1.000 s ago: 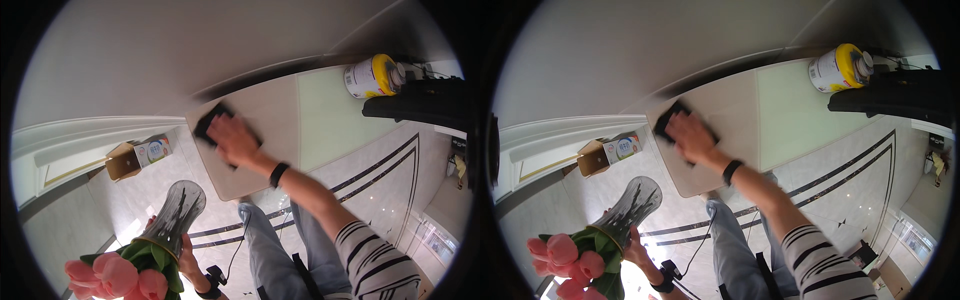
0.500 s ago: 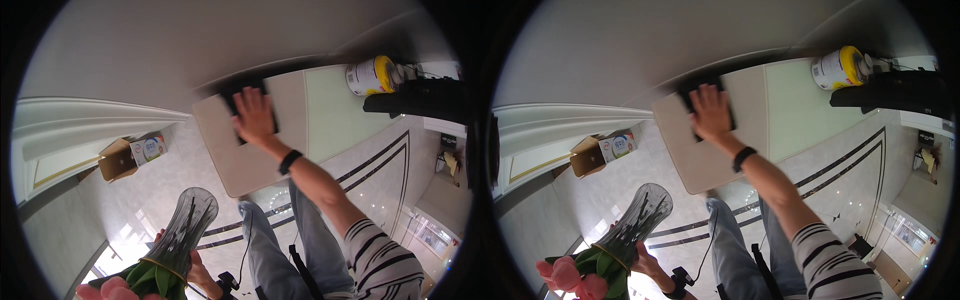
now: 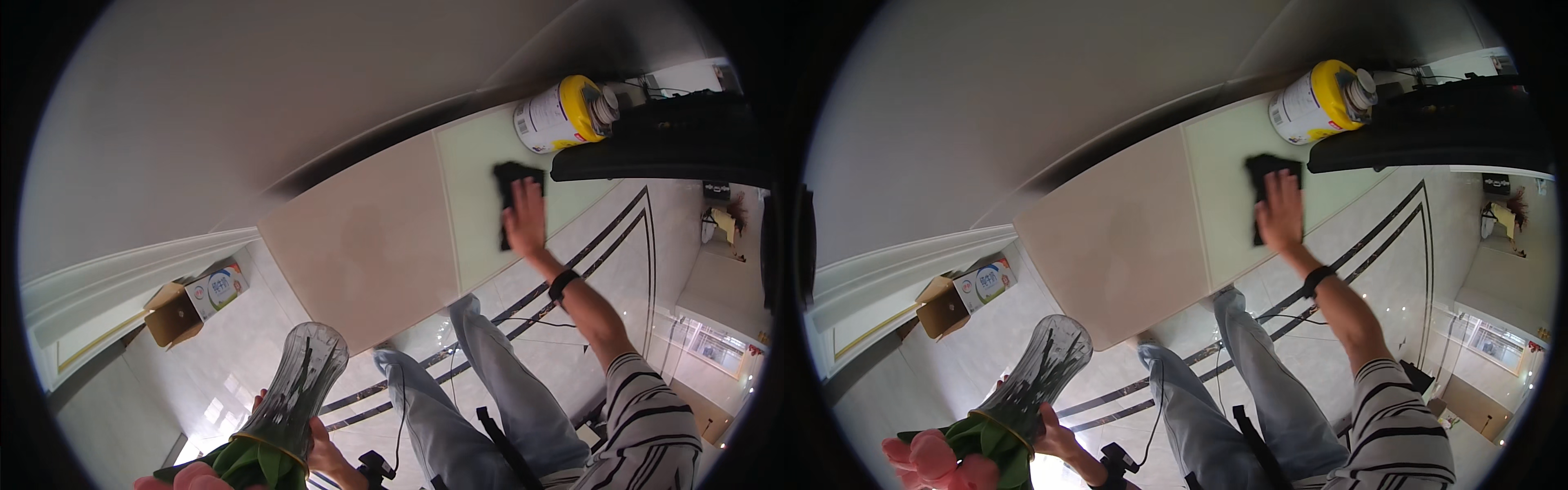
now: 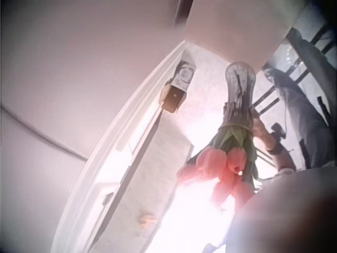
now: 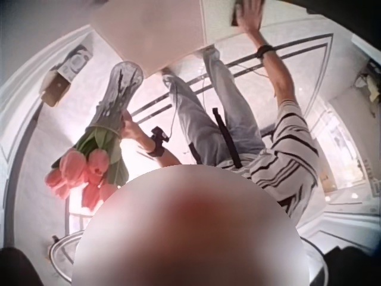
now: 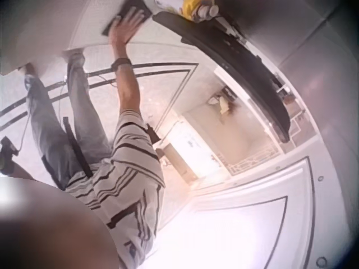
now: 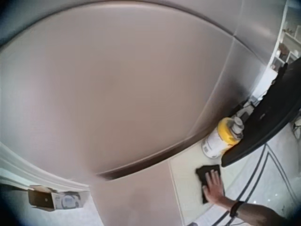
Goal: The person wipes a dining table, a television stand, and a wooden desk with a cloth, moving items like a phone, flowers, and a television aside to reach the surfaces.
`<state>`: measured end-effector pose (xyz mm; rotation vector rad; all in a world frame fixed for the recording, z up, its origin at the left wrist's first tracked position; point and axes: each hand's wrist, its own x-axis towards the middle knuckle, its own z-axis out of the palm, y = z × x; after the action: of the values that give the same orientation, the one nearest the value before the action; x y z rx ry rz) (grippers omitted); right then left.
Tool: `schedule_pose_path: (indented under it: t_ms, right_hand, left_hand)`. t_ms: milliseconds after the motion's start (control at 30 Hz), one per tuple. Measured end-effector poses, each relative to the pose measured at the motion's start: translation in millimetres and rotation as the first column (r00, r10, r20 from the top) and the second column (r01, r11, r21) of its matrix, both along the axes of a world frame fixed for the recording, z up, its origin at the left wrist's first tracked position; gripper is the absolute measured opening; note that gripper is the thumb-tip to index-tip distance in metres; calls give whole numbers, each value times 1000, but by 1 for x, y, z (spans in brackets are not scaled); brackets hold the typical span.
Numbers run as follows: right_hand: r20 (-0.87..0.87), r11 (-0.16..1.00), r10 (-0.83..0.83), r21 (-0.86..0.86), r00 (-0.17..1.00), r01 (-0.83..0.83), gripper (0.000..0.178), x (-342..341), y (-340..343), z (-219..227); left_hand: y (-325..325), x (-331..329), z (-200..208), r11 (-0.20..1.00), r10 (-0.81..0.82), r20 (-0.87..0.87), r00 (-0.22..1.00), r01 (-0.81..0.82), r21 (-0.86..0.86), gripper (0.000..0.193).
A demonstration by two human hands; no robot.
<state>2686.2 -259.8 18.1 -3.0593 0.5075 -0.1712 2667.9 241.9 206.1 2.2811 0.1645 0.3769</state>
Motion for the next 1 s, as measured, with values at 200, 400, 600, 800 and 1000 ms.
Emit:
schedule_pose_path:
  t_ms: [200, 400, 600, 800, 1000]
  right_hand:
    - [43, 1000, -15, 2, 999, 15, 70, 36, 45, -17]
    - [21, 828, 500, 282, 866, -485, 66, 139, 269, 21]
    - [113, 591, 712, 439, 694, -677, 66, 123, 309, 3]
    - [105, 931, 326, 136, 939, -338, 61, 164, 119, 6]
    - [56, 997, -50, -50, 997, 53, 65, 155, 35, -22]
  left_hand:
    - [-12, 12, -21, 999, 2, 5, 1000, -2, -42, 93]
    - [-17, 22, -4, 999, -5, -50, 999, 3, -33, 92]
    - [-6, 28, 24, 935, -112, -191, 975, 168, 312, 83]
    - [4, 23, 12, 948, -177, -150, 973, 210, 240, 88]
    - [3, 15, -1, 962, -149, -254, 956, 200, 188, 85]
